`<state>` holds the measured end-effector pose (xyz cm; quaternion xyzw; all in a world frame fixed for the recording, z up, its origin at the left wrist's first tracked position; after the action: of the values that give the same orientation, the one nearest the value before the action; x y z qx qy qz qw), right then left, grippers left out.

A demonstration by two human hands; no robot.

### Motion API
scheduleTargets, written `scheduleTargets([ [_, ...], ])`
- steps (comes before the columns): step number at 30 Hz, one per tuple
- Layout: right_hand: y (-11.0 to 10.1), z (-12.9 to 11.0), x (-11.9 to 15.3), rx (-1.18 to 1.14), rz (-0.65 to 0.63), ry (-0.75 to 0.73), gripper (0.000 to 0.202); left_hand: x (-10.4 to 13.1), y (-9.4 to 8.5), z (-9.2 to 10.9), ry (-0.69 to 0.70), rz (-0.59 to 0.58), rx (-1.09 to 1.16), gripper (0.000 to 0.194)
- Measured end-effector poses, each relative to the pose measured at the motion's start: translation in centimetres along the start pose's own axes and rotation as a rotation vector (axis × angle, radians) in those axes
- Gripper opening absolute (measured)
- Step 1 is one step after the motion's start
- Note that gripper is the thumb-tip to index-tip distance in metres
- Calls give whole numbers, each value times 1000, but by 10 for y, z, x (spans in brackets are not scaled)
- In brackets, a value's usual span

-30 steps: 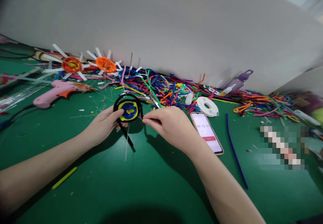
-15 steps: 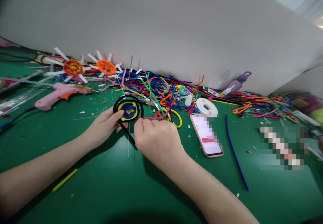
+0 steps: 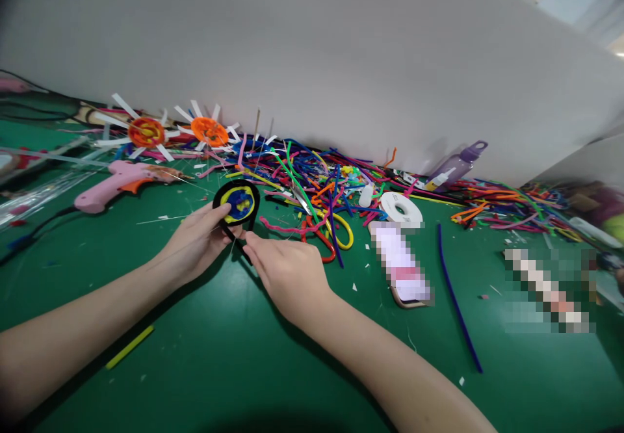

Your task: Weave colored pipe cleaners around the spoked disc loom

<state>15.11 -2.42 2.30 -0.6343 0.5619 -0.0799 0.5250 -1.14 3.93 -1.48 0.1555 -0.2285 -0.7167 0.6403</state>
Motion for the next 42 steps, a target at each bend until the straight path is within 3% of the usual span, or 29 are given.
scheduleTargets([
  [6, 15, 7, 3, -389, 92, 225, 19, 2, 3, -2, 36, -49, -51, 23],
  [12, 27, 9, 4, -810, 83, 513, 19, 1, 3, -4, 71, -58, -114, 23],
  [19, 37, 5, -3, -1156, 141, 762, 34, 1, 3, -7, 113, -30, -201, 22],
  [28, 47, 2, -8, -1306, 229, 840, 28, -2, 1, -10, 138, -30, -256, 21],
  [34, 51, -1, -10, -1335, 226, 879, 32, 1, 2, -10, 95, -66, -298, 31],
  [42, 54, -4, -15, -1402, 211, 925, 38, 2, -1, -7, 169, -39, -440, 37],
])
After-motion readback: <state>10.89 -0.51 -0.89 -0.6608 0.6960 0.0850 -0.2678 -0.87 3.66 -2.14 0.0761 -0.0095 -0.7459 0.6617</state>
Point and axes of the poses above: each hand's wrist, its own x-axis away from the middle knuckle, its own y-axis out of the palm, z = x × y, the point moved 1 cm from there along -x, towards the middle knuckle, and after that the axes turned 1 degree about y, right-handed, at the moved point
